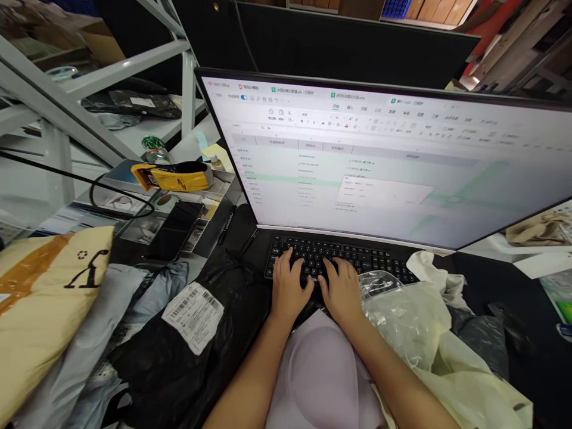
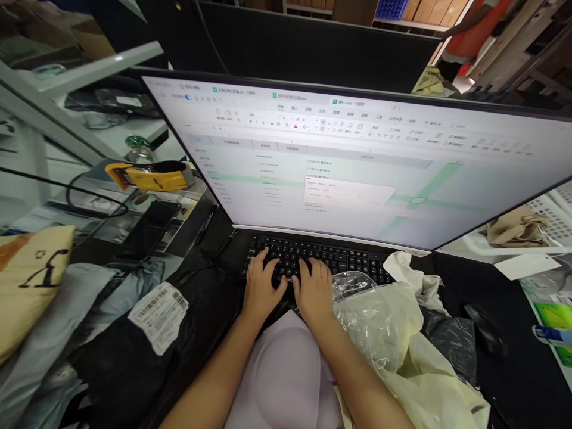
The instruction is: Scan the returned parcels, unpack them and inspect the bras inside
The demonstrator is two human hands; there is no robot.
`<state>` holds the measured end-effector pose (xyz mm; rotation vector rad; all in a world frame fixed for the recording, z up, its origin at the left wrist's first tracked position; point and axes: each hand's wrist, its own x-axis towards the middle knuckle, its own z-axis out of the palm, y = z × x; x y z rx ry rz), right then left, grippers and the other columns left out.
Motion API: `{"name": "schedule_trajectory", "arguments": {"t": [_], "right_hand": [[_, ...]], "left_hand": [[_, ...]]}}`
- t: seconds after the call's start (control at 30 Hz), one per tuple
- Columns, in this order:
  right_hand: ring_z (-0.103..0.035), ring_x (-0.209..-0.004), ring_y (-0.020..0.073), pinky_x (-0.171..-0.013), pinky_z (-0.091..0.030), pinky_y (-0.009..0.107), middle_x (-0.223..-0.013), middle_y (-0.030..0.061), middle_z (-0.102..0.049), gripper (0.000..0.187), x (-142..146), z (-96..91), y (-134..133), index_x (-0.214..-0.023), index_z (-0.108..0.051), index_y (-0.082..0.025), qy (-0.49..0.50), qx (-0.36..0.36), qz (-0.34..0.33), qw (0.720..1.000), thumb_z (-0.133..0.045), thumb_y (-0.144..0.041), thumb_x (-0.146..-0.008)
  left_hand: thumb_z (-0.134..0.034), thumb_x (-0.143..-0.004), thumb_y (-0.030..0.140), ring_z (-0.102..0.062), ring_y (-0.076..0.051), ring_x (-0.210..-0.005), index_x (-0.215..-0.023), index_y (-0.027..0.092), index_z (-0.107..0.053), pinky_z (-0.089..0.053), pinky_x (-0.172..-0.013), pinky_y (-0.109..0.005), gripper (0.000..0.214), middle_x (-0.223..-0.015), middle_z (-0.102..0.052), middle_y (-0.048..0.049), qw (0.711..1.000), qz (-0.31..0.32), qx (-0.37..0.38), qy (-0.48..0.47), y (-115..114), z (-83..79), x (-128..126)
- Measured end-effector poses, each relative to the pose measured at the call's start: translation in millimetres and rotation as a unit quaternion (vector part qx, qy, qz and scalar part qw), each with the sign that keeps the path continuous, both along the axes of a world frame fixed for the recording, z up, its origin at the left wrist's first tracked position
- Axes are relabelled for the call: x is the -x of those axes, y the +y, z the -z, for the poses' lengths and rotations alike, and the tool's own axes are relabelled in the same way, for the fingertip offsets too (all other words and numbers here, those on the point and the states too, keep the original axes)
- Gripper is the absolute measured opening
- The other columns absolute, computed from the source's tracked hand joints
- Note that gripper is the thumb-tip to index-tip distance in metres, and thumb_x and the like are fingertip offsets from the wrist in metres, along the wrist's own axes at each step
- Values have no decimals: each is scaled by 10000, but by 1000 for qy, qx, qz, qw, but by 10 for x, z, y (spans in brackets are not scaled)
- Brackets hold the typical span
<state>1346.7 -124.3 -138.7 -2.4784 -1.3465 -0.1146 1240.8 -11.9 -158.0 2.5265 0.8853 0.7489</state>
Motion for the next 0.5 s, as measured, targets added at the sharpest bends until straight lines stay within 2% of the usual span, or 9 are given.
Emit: {"name": "schedule_trajectory", "arguments": {"t": [0.13, 0.37, 0.5], "right_hand": [[-470, -1252, 318, -1074, -385, 488, -1346, 172, -560, 433, -24, 1, -40, -1364, -568, -131, -12, 10, 27, 1000, -456, -336, -1000], [-465, -1271, 358, -1062, -363, 520, -1392, 220, -539, 512, -207, 13, -244, -1384, -536, -76, -51, 13, 153, 987, -446, -402, -1000], [-484, -1259, 343, -1092, -334, 522, -1385, 223, -556, 539, -304, 31, -322, -1387, -524, -48, -49, 9, 165, 985, -411, -414, -1008]], "left_hand": [[-629, -812, 181, -448, -365, -1373, -1181, 140, -617, -337, -1184, -592, 372, -1464, -462, -211, 1000, 1, 0, 2, 5, -2, -2], [-611, -837, 186, -473, -363, -1344, -1173, 149, -623, -365, -1170, -586, 338, -1429, -490, -196, 1000, -5, -11, 1, 12, 1, -15], [-600, -851, 196, -475, -360, -1338, -1169, 150, -624, -367, -1170, -578, 322, -1421, -495, -196, 1000, -5, -13, 9, 19, 10, -21]]}}
